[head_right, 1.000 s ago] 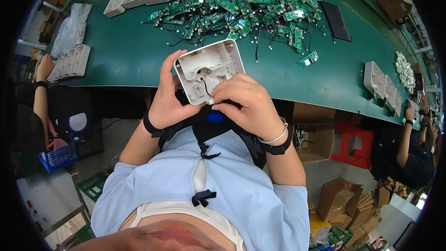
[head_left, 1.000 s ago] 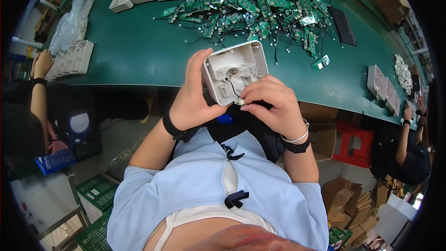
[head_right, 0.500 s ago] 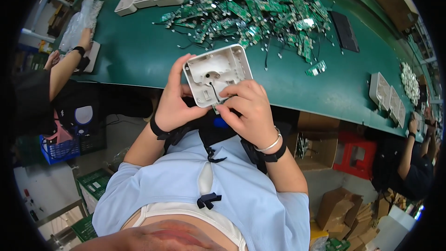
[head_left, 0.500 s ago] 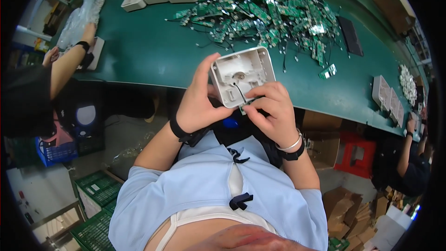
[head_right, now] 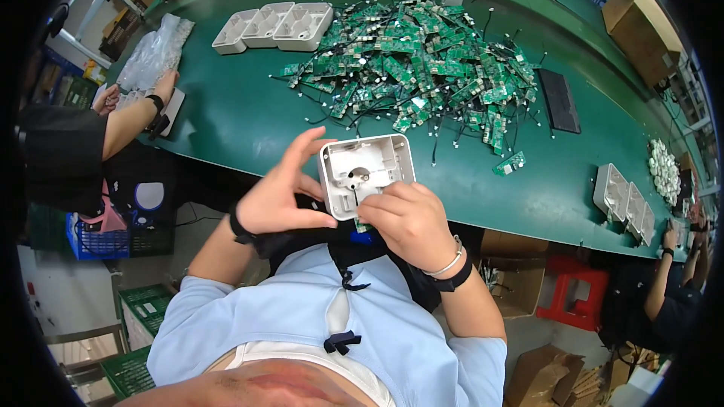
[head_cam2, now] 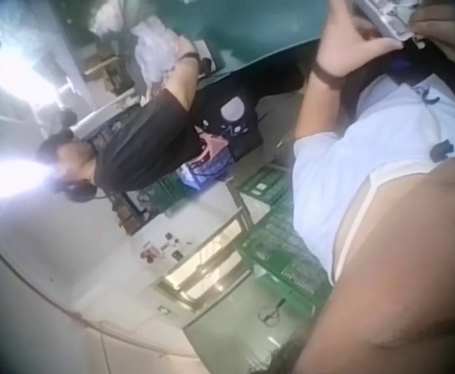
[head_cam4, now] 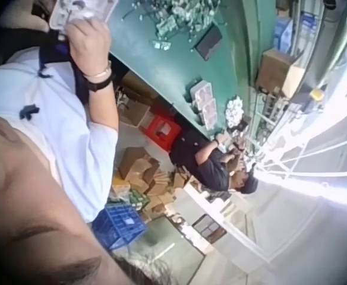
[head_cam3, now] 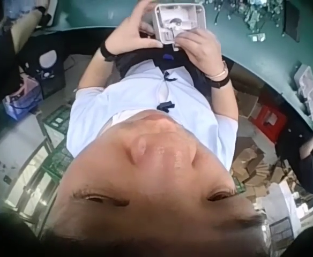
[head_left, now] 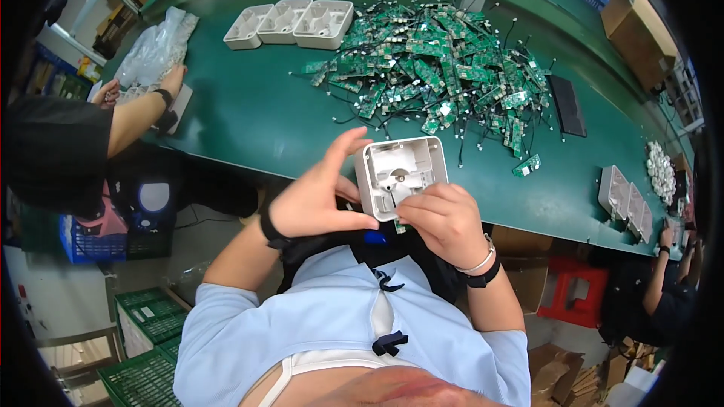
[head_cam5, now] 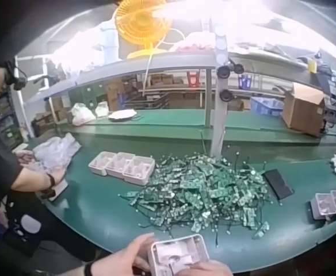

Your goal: Assembling electronic components and PCBs into plastic housings at a factory workstation.

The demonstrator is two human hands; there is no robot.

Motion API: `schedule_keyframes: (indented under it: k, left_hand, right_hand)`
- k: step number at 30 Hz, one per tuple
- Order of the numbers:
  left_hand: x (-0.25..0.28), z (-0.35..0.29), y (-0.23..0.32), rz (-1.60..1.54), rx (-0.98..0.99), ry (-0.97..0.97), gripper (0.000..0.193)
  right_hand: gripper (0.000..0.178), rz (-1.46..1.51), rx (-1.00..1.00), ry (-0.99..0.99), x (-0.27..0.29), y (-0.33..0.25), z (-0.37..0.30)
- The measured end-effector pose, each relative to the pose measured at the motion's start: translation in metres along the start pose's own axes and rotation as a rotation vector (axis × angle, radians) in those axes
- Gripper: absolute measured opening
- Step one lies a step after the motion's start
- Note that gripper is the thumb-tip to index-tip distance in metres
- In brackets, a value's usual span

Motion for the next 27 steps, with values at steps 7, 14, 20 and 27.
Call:
schedule_keyframes:
  k: [7,14,20,27]
  left_hand:
    - [0.153,0.101,-0.022,0.581,-0.071,0.439,0.051]
    - [0.305,0.231,-0.145,1.181,0.051,0.486,0.047]
    - [0.321,0.273,-0.177,1.336,0.262,0.334,0.048]
    - [0.313,0.281,-0.193,1.410,0.275,0.361,0.044]
  right_hand:
    - [0.021,-0.260,-0.123,0.101,0.085,-0.013,-0.064]
    - [0.013,-0.598,-0.451,0.185,0.187,0.035,-0.152]
    - [0.010,-0.644,-0.486,0.270,0.227,0.083,-0.195]
    - [0.010,-0.649,-0.548,0.280,0.247,0.094,-0.209]
Point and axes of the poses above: each hand's wrist, its own z-axis towards the middle knuckle, its own x-axis out of the back of the hand, y = z × x, the point moved 2 cm from there along z, towards the middle knuckle, and after that the axes turned 11 degrees about z, right-handed, at the moved point
